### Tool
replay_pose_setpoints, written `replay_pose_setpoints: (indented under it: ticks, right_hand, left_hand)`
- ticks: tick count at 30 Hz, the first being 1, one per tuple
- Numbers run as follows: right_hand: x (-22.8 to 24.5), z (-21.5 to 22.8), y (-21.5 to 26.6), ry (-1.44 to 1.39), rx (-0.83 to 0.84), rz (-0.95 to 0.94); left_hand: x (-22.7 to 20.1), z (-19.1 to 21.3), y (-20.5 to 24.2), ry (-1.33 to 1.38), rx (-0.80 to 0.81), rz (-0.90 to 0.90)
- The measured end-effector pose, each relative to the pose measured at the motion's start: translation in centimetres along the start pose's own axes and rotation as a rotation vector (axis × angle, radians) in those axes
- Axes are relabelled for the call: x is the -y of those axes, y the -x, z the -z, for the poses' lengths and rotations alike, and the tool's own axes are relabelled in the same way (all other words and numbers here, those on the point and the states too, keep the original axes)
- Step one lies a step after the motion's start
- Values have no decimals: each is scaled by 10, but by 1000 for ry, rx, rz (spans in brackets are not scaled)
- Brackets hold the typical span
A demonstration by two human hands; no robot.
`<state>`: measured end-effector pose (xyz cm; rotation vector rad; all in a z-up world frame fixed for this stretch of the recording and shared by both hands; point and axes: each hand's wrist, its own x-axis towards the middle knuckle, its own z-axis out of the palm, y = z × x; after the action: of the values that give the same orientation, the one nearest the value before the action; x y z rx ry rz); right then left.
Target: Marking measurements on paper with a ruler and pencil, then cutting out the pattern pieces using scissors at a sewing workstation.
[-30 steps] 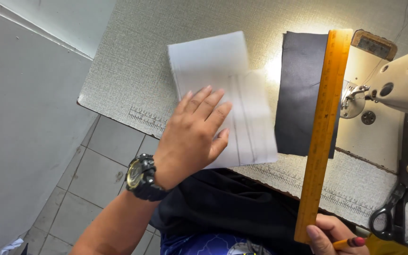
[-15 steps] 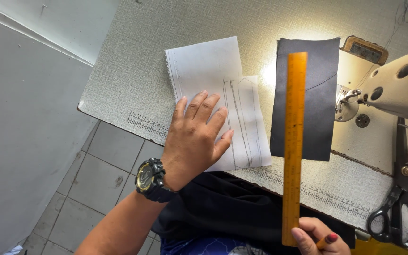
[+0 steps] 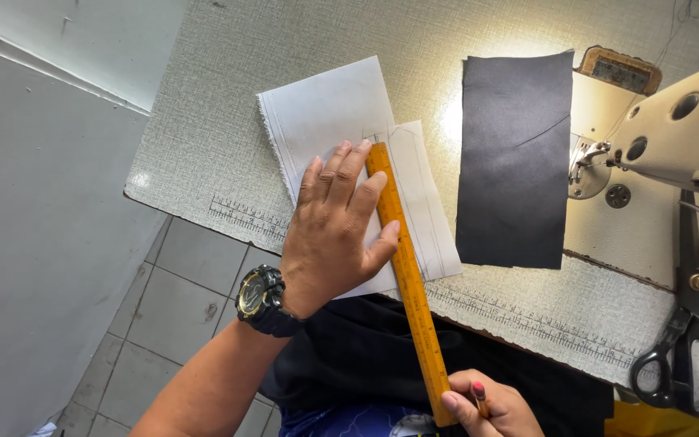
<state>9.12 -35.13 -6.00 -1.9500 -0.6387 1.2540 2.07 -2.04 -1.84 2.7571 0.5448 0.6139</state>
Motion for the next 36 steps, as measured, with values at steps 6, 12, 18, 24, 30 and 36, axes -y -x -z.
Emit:
replay_pose_setpoints:
  ticks: [6,12,18,24,30,36]
  right_hand:
    - [8,10,2,-20,-3,-16]
    - [0,92,-7,56,518,845]
    - [129,27,-12,-50,-499,552]
    - [114,21,-63,-116,-296,812]
    - [135,18,-77,282,-311,951]
    - [136,17,-79,358,-312,977]
  left_hand:
    - [2,3,-1,10,45,-12]
    - [7,8,-1,26,79,-31]
    - [11,9,-1,48,98,-50]
    - [11,10,-2,63,104,-42]
    - [12,9,-2,55,92,-44]
    - [12,10,-3,66,92,-40]
